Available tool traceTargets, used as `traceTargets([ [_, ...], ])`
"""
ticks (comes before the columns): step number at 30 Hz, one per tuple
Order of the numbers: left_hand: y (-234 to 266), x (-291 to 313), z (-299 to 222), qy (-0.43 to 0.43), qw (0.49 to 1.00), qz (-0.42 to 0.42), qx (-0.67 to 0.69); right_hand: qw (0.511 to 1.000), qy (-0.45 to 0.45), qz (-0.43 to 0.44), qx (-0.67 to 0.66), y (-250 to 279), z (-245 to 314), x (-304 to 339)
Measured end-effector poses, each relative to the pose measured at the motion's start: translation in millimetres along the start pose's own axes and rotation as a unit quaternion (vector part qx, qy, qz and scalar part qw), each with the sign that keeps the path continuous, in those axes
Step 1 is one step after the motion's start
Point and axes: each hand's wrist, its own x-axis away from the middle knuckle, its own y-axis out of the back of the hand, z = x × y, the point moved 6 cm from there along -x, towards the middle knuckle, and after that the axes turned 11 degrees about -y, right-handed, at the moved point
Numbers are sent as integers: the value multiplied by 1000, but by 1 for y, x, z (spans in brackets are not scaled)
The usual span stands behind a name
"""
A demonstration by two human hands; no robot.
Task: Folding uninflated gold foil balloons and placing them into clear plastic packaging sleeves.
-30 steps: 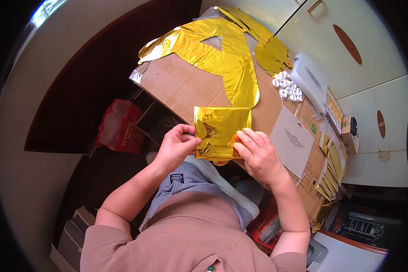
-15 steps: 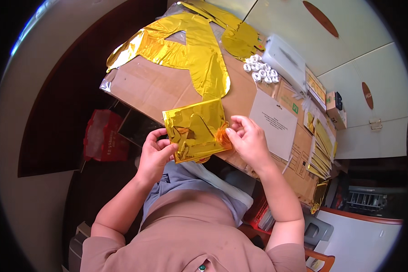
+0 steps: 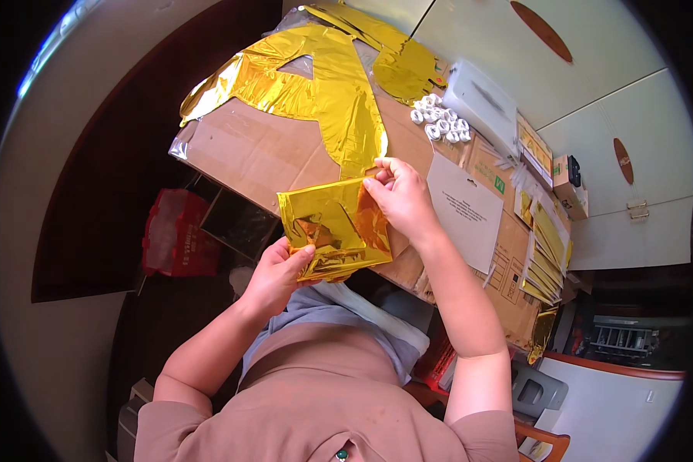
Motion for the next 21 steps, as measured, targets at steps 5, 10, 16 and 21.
traceTargets([
  [5, -3, 0, -1, -51, 999, -2, 17, 996, -53, 70, -7, 0, -1, -17],
  [10, -2, -3, 0, -61, 998, 11, -20, 996, -52, 71, 21, 1, 0, -17],
  [16, -6, -3, 1, -76, 997, 7, -20, 975, 131, -77, 160, -3, 19, 10],
  [21, -11, -1, -2, -49, 999, -9, -18, 940, 278, -32, 194, -21, 31, 61],
])
